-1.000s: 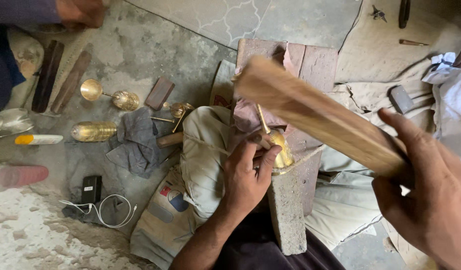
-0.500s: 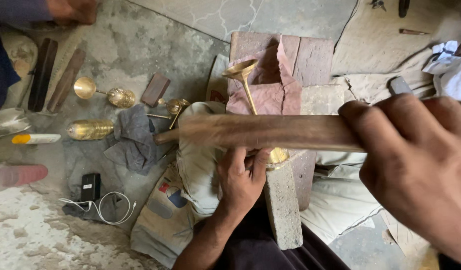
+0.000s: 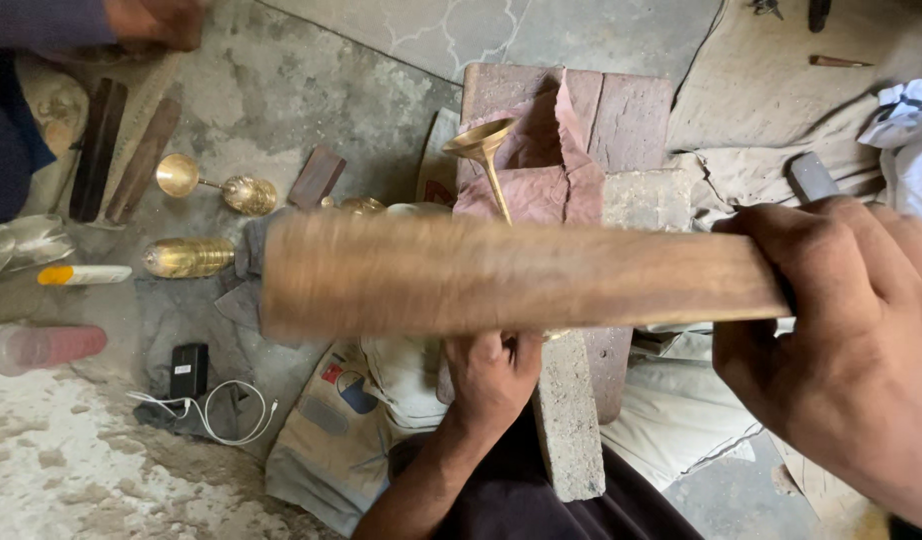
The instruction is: The person hammers a brass oil lamp on a wooden block using a wooden mallet and a metal punch. They repeatedly strike the punch to shape the lamp's body, occasionally rotating the lamp to work on different sections.
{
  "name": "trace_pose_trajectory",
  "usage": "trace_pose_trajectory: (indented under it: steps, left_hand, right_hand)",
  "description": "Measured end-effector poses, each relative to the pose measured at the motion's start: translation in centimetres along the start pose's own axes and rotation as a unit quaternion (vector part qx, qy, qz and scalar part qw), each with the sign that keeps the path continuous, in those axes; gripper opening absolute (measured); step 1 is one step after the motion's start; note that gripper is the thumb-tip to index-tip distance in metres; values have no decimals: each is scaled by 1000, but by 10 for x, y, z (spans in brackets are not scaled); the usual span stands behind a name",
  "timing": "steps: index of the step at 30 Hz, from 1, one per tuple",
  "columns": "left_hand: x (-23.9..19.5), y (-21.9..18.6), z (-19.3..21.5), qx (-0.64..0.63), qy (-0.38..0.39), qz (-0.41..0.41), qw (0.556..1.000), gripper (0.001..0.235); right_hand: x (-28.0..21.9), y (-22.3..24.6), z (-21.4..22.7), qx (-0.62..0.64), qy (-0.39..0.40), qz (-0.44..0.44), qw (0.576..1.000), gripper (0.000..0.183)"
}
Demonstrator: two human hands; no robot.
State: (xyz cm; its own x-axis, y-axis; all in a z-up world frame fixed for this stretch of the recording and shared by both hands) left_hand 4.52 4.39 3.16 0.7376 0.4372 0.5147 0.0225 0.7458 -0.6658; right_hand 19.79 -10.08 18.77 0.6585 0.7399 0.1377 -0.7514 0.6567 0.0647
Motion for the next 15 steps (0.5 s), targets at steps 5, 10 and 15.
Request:
trace_pose_trajectory:
  steps: [5, 10, 15]
  left_hand:
    - [-3, -2, -2, -37, 11, -1, 999, 19]
    - [-22, 17, -16, -21, 56, 69, 996, 23]
    - [-58, 46, -40, -9, 187, 170, 968, 20]
  right_hand:
    - [0, 5, -6, -9, 31, 49, 998, 48]
    - [-4, 6, -3, -97, 50, 39, 993, 46]
    - [-15, -5, -3, -30, 24, 0, 999, 53]
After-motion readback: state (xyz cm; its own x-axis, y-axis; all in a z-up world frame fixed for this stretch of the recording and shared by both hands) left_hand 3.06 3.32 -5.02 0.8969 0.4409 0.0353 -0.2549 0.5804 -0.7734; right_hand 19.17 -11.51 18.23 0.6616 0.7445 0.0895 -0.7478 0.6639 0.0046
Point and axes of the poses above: each hand's wrist, its own x-axis towards the middle knuckle, its own z-axis out of the back of the hand, y = z × x, the point moved 6 cm from there along x, towards the middle knuckle, and after that the axes turned 8 degrees about -z, right-handed, at the moved point
